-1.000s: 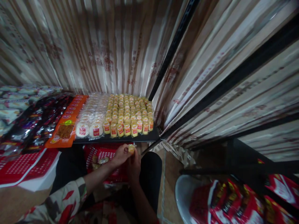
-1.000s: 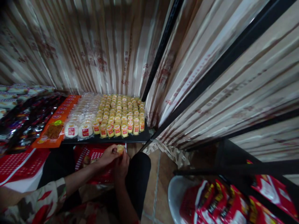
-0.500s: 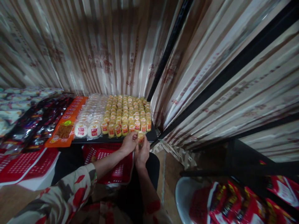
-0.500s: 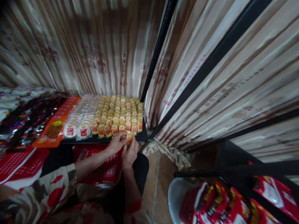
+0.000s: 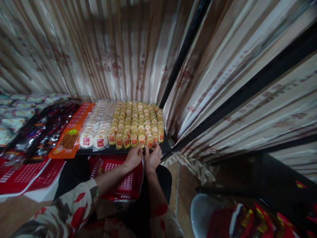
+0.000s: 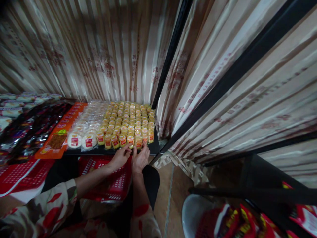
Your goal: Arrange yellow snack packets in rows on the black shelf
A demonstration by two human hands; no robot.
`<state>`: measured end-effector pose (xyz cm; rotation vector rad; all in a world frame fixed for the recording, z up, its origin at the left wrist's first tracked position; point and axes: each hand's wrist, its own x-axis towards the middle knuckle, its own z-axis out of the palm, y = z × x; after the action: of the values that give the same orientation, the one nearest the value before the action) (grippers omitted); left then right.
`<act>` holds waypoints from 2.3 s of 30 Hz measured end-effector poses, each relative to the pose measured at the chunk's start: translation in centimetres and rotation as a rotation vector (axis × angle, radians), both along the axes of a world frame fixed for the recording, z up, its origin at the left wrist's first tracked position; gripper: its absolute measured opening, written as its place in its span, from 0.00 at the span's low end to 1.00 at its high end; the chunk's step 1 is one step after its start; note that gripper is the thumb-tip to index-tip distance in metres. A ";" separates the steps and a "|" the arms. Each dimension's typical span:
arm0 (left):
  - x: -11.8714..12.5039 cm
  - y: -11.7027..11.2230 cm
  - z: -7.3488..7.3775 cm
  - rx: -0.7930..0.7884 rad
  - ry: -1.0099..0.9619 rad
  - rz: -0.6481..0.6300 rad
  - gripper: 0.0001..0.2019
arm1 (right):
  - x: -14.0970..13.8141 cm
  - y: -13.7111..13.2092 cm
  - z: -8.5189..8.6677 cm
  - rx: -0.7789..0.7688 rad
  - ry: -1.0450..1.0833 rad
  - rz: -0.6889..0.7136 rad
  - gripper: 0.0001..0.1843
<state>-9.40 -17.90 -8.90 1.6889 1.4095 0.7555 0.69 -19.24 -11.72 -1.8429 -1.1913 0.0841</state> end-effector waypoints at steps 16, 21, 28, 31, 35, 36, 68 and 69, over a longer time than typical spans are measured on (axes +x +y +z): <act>-1.4 0.5 -0.8 0.012 -0.015 -0.043 0.20 | 0.1 0.3 -0.2 0.028 0.120 0.046 0.17; -1.5 0.6 -1.4 0.029 -0.023 -0.039 0.20 | 0.4 0.4 0.0 0.011 0.069 0.052 0.15; -1.5 0.8 -1.6 0.022 -0.011 -0.051 0.20 | 0.8 1.1 -0.1 -0.033 0.022 0.061 0.17; -1.6 0.8 -1.4 0.029 -0.017 -0.060 0.19 | 0.8 1.2 -0.4 0.012 0.066 0.109 0.16; -1.6 0.8 -1.3 0.027 -0.019 -0.071 0.20 | 0.8 1.3 -0.5 0.004 0.114 0.155 0.14; -1.6 0.8 -1.2 0.025 -0.021 -0.071 0.20 | 0.8 1.4 -0.5 -0.008 0.118 0.157 0.14; -4.9 -3.9 -3.9 0.004 0.063 -0.170 0.15 | 0.8 -0.3 -0.8 0.068 0.344 0.146 0.20; -5.5 -4.2 -4.5 -0.019 0.087 -0.190 0.15 | 0.4 -0.8 -0.6 0.072 0.352 0.132 0.20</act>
<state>-14.90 -22.06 -13.37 1.8295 1.2872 0.5673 1.14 -20.01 -12.32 -1.6042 -1.0502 0.4167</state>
